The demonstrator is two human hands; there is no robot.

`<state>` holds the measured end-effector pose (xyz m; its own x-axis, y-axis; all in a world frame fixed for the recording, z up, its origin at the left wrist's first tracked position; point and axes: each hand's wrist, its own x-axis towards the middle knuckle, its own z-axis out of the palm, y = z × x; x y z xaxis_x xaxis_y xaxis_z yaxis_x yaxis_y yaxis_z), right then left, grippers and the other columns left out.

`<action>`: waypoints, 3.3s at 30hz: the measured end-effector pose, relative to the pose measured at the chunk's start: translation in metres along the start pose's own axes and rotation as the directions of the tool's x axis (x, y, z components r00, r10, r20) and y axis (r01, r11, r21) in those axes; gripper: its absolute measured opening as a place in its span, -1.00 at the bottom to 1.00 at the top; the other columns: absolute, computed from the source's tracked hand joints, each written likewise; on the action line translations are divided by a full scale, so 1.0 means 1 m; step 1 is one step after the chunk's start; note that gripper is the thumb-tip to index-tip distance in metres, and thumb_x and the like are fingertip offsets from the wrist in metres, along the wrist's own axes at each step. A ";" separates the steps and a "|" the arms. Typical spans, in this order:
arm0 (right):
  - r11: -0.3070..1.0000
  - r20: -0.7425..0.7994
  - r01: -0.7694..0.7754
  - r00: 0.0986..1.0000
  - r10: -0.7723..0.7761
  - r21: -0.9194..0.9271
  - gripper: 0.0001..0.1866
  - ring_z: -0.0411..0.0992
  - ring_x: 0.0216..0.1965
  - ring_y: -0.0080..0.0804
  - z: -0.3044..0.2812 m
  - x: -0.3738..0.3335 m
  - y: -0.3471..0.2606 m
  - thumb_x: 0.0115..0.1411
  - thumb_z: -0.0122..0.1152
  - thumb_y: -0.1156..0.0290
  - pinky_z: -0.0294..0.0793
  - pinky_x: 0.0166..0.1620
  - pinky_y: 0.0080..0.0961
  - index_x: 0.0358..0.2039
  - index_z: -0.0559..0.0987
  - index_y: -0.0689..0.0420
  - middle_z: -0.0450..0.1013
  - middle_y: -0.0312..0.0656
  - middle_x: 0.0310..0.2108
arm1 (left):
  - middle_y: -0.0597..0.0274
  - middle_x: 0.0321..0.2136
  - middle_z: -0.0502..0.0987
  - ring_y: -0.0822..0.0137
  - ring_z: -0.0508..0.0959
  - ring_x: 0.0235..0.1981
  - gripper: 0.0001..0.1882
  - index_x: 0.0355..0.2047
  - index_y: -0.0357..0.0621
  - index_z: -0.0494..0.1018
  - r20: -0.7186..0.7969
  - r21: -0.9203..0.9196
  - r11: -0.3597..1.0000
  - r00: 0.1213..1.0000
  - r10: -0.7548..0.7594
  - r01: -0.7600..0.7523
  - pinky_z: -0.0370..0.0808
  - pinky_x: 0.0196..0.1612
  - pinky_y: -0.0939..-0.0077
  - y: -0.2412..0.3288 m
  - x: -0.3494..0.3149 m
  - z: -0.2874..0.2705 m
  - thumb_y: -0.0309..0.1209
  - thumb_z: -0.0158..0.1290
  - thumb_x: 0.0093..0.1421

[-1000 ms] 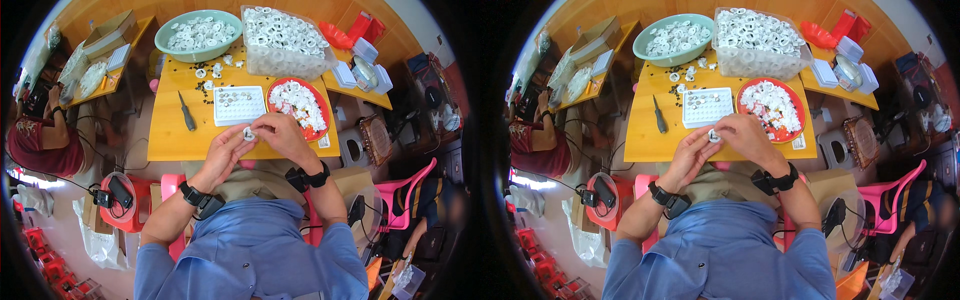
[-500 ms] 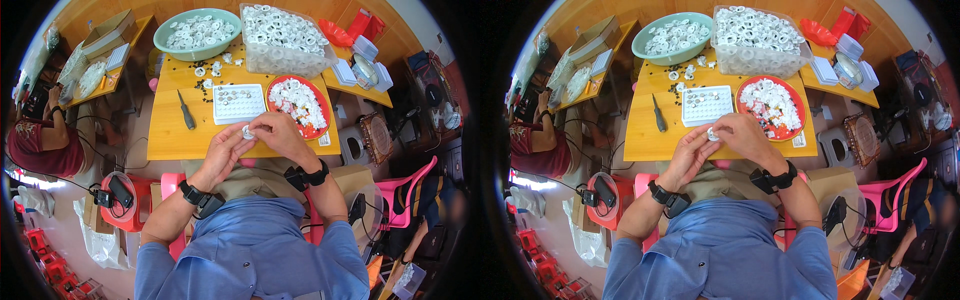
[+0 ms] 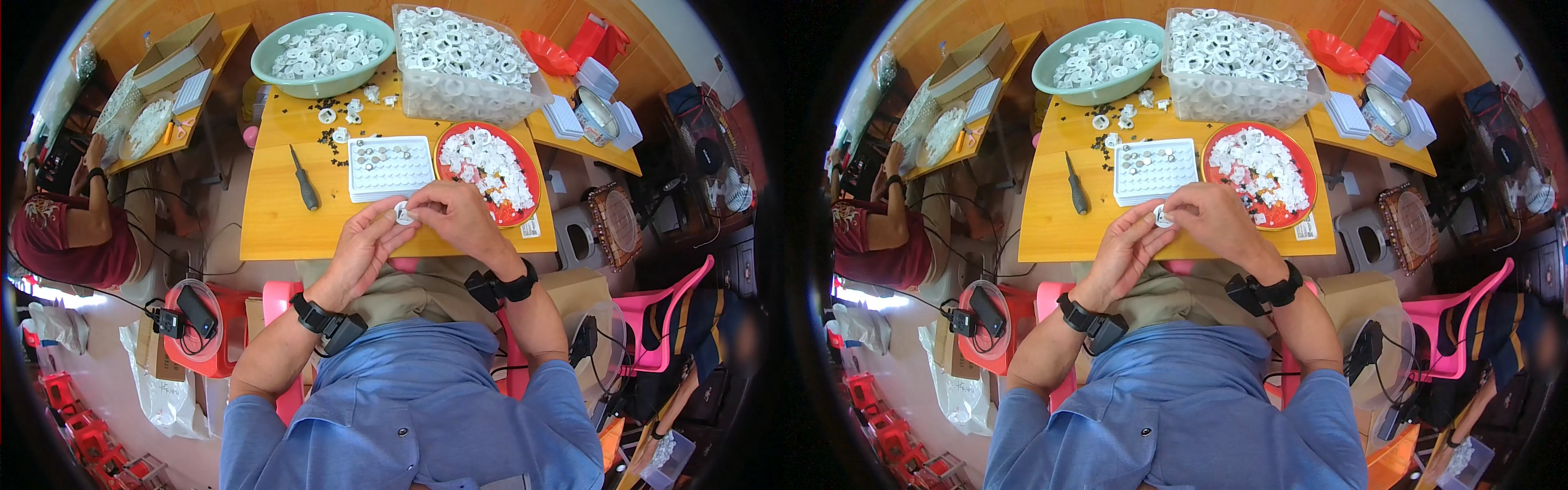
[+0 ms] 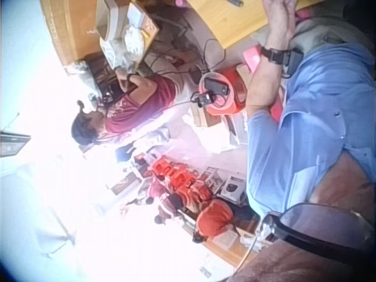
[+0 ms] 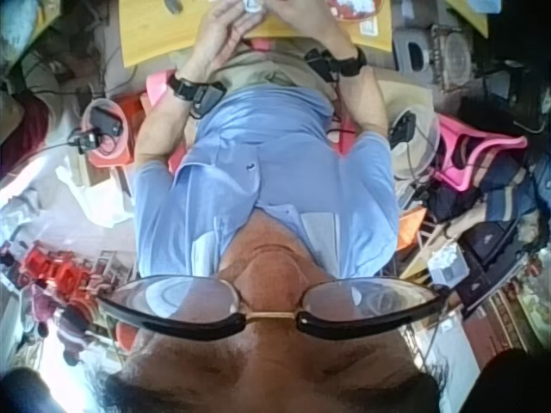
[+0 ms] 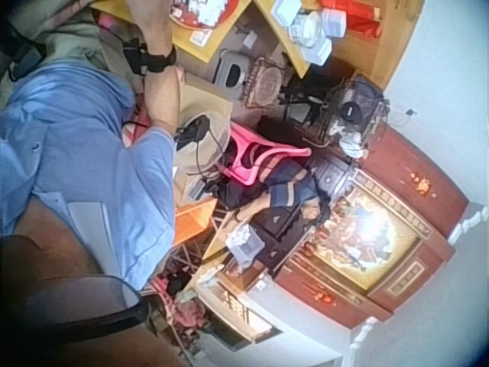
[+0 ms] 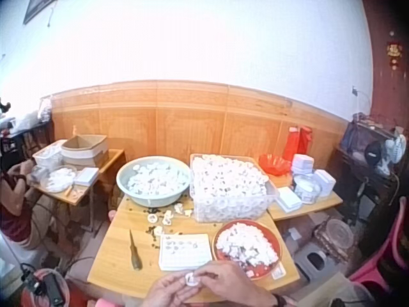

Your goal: Manually assembling small white circular footwear components by inserting black center pieces.

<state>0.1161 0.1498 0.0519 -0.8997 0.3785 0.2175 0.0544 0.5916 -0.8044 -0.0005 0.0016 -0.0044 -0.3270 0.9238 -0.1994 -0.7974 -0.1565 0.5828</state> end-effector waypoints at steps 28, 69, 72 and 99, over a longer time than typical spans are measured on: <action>0.953 0.053 -0.191 0.982 0.184 0.237 -0.84 0.59 -0.40 -0.52 0.007 0.002 0.012 0.08 0.27 0.54 0.55 -0.33 -0.57 -0.30 0.62 0.30 0.61 -0.15 -0.42 | 0.06 -0.11 0.56 0.36 0.58 -0.08 -0.79 0.00 -0.32 0.31 0.080 0.419 0.863 0.959 0.273 -0.281 0.57 0.00 0.49 -0.009 0.003 0.000 -0.53 -0.08 0.39; 0.973 -0.016 -0.124 0.991 0.130 0.196 -0.89 0.53 -0.42 -0.66 0.022 -0.002 -0.002 0.13 0.29 0.52 0.47 -0.34 -0.73 -0.34 0.61 0.28 0.58 -0.27 -0.47 | 0.12 -0.27 0.58 0.41 0.60 -0.23 -0.93 -0.16 -0.28 0.32 0.097 0.587 0.723 0.918 0.384 -0.365 0.58 -0.11 0.53 -0.007 0.000 -0.003 -0.55 -0.06 0.38; 0.953 -0.054 -0.146 0.985 0.166 0.267 -0.88 0.59 -0.42 -0.56 0.024 -0.001 0.010 0.10 0.26 0.52 0.55 -0.33 -0.62 -0.35 0.60 0.29 0.61 -0.19 -0.47 | 0.07 -0.18 0.57 0.38 0.59 -0.16 -0.85 -0.08 -0.30 0.32 0.056 0.512 0.800 0.942 0.332 -0.313 0.57 -0.05 0.53 -0.003 0.001 0.003 -0.60 -0.08 0.36; 0.871 -0.173 0.295 0.907 -0.385 -0.392 -0.77 0.54 -0.37 -0.20 0.024 0.000 -0.002 -0.02 0.31 0.47 0.51 -0.32 -0.32 -0.28 0.60 0.13 0.54 -0.17 -0.39 | 0.11 -0.05 0.54 0.32 0.56 -0.01 -0.74 0.01 -0.26 0.39 -0.011 0.067 0.995 0.997 0.072 -0.072 0.54 0.10 0.38 0.011 -0.002 0.002 -0.45 0.02 0.35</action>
<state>0.1061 0.1318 0.0402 -0.7619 0.2385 0.6022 -0.0484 0.9062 -0.4202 -0.0076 -0.0011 0.0034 -0.3892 0.9063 -0.1649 -0.7363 -0.1985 0.6469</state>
